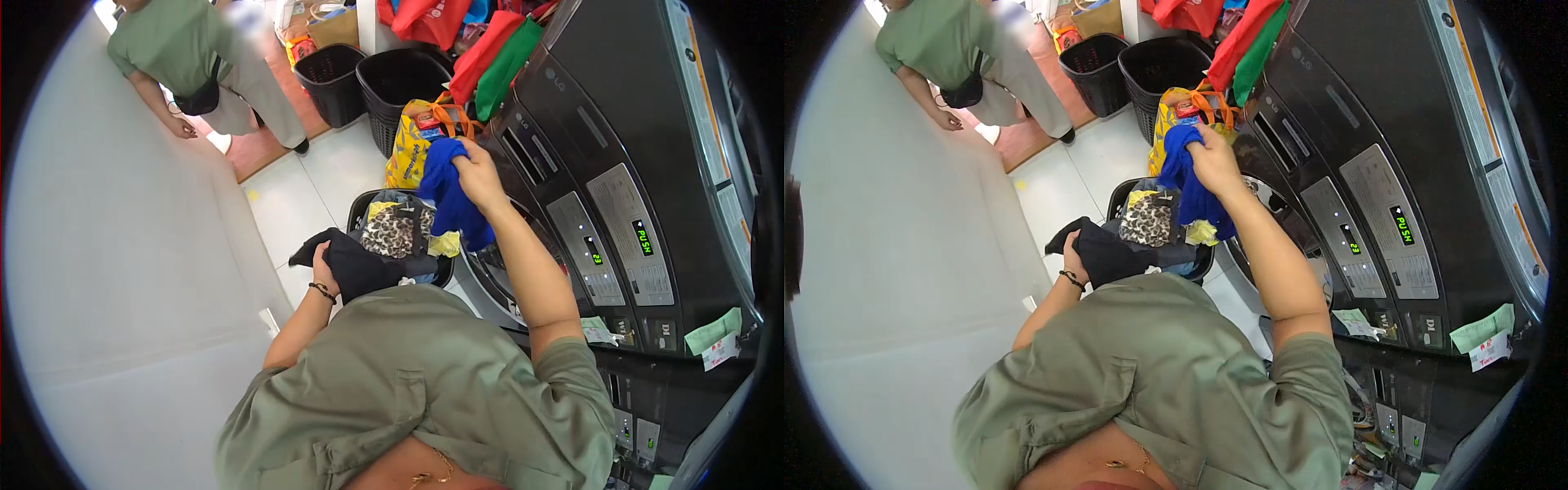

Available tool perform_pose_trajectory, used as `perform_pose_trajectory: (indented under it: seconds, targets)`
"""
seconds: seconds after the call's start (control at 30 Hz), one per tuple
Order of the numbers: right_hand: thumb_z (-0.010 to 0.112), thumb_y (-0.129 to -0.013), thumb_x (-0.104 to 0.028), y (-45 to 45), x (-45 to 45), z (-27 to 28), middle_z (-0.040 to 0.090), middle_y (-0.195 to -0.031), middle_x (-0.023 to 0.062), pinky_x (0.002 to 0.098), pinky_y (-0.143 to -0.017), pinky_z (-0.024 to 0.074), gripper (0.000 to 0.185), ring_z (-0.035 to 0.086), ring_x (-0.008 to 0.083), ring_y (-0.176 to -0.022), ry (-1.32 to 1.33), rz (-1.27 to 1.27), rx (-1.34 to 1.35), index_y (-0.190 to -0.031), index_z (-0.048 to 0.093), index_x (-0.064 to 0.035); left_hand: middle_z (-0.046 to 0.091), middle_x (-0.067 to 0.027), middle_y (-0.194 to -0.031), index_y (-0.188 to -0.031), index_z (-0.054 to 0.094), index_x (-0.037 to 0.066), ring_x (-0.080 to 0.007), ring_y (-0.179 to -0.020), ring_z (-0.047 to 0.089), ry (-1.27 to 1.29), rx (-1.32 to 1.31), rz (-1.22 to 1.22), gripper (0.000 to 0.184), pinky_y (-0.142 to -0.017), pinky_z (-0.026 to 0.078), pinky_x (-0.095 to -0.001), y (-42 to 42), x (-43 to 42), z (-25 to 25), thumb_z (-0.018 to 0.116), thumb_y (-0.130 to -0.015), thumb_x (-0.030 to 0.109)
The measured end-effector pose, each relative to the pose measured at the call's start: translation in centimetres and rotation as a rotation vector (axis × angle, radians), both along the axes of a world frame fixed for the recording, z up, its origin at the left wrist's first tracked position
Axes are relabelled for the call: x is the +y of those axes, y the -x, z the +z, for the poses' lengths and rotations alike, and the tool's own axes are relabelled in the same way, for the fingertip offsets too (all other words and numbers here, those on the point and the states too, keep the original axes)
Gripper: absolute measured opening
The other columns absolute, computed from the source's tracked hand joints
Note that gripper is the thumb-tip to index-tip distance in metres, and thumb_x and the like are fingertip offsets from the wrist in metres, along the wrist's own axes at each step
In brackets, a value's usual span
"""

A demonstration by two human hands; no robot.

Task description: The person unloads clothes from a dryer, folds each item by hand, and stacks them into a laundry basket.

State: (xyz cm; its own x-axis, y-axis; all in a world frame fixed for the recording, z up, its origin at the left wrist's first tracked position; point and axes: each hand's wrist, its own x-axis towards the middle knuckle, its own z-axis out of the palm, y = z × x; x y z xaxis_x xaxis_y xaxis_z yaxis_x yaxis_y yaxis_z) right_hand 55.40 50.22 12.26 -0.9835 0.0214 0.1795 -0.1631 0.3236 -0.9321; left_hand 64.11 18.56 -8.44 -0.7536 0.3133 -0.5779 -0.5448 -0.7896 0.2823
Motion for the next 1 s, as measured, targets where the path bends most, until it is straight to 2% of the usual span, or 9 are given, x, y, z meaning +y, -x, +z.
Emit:
perform_pose_trajectory:
  seconds: [0.23, 0.3, 0.43, 0.47, 0.57, 0.63, 0.77, 0.9, 1.0]
  targets:
    - [0.053, -0.092, -0.01, 1.1, -1.5, -3.9, 0.065, -0.095, 0.0034, 0.025, -0.079, 0.045, 0.018, 0.058, 0.0115, -0.085, 0.393, -0.235, 0.022, -0.105, 0.062, -0.0017, 0.069, -0.011, -0.103, -0.102, 0.065, 0.007, -0.028, -0.095, 0.065, 0.279, -0.065, 0.139, 0.033, -0.092, 0.049, -0.0434, 0.4, 0.3, 4.9, 0.06, -0.087, 0.036]
    - [0.052, -0.092, -0.01, 0.7, -0.5, -5.7, 0.065, -0.097, 0.0056, 0.0272, -0.08, 0.0462, 0.02, 0.06, 0.0135, -0.086, 0.352, -0.339, -0.03, -0.106, 0.062, 0.0003, 0.067, -0.0087, -0.111, -0.109, 0.063, 0.011, -0.0258, -0.108, 0.061, 0.377, -0.005, 0.006, 0.033, -0.102, 0.037, -0.0526, 0.8, -0.1, 6.3, 0.059, -0.09, 0.038]
    - [0.071, -0.078, -0.035, -2.8, 0.4, -11.2, 0.059, -0.122, 0.0187, 0.039, -0.094, 0.0447, 0.057, 0.058, 0.0315, -0.11, -0.542, -0.363, -0.195, -0.124, 0.056, -0.0054, 0.059, -0.0094, -0.128, -0.128, 0.052, 0.011, -0.0277, -0.119, 0.054, 0.406, 0.089, -0.119, 0.049, -0.105, 0.031, -0.0565, 1.1, 0.7, 10.3, 0.055, -0.092, 0.045]
    - [0.075, -0.073, -0.038, -3.7, -0.4, -13.0, 0.056, -0.127, 0.0182, 0.0411, -0.095, 0.0444, 0.066, 0.056, 0.0321, -0.113, -0.451, -0.114, -0.124, -0.127, 0.053, -0.0071, 0.057, -0.0095, -0.131, -0.131, 0.05, 0.011, -0.0283, -0.12, 0.053, 0.379, 0.119, -0.141, 0.053, -0.105, 0.031, -0.0565, 1.2, 1.1, 11.2, 0.054, -0.093, 0.047]
    - [0.078, -0.068, -0.036, -8.7, -5.7, -11.5, 0.06, -0.122, 0.0176, 0.0424, -0.094, 0.0449, 0.066, 0.057, 0.0314, -0.113, -0.683, 0.142, 0.132, -0.124, 0.057, -0.007, 0.055, -0.0096, -0.132, -0.132, 0.049, 0.01, -0.0277, -0.122, 0.052, 0.149, 0.237, -0.19, 0.057, -0.097, 0.042, -0.0517, 1.6, 2.7, 14.6, 0.05, -0.093, 0.052]
    - [0.077, -0.072, -0.032, -7.1, -5.7, -13.0, 0.065, -0.111, 0.0165, 0.0393, -0.09, 0.0469, 0.055, 0.061, 0.0292, -0.105, -0.429, 0.145, -0.074, -0.118, 0.061, -0.0051, 0.061, -0.011, -0.119, -0.128, 0.053, 0.008, -0.0225, -0.102, 0.063, 0.172, 0.388, -0.171, 0.063, -0.062, 0.054, -0.032, 2.0, 3.7, 17.5, 0.048, -0.092, 0.059]
    - [0.067, -0.081, -0.014, -4.5, -2.0, -9.5, 0.071, -0.091, 0.0103, 0.0292, -0.073, 0.05, 0.029, 0.067, 0.0178, -0.08, 0.002, 0.173, -0.212, -0.108, 0.067, -0.004, 0.064, -0.0078, -0.09, -0.112, 0.062, 0.002, -0.0136, -0.071, 0.06, 0.949, 0.537, -0.005, 0.052, -0.053, 0.045, -0.0264, 5.5, 0.5, 17.7, 0.061, -0.089, 0.049]
    - [0.062, -0.086, -0.012, -3.6, 2.1, -4.8, 0.071, -0.091, 0.0105, 0.0298, -0.076, 0.0501, 0.025, 0.067, 0.0153, -0.085, -0.043, -0.017, -0.015, -0.108, 0.066, -0.0029, 0.06, -0.0106, -0.121, -0.118, 0.059, -0.002, -0.0216, -0.113, 0.054, 1.133, 0.631, 0.078, 0.037, -0.099, 0.039, -0.0313, 7.8, -2.1, 18.0, 0.063, -0.091, 0.024]
    - [0.06, -0.088, -0.013, -4.7, 3.0, -0.1, 0.068, -0.094, 0.0157, 0.0326, -0.079, 0.0498, 0.022, 0.067, 0.0254, -0.089, -0.253, -0.023, 0.139, -0.107, 0.065, -0.0019, 0.061, -0.0125, -0.12, -0.12, 0.058, -0.002, -0.0242, -0.112, 0.056, 1.331, 0.796, 0.159, 0.036, -0.098, 0.041, -0.0326, 8.1, -1.7, 18.9, 0.059, -0.093, 0.021]
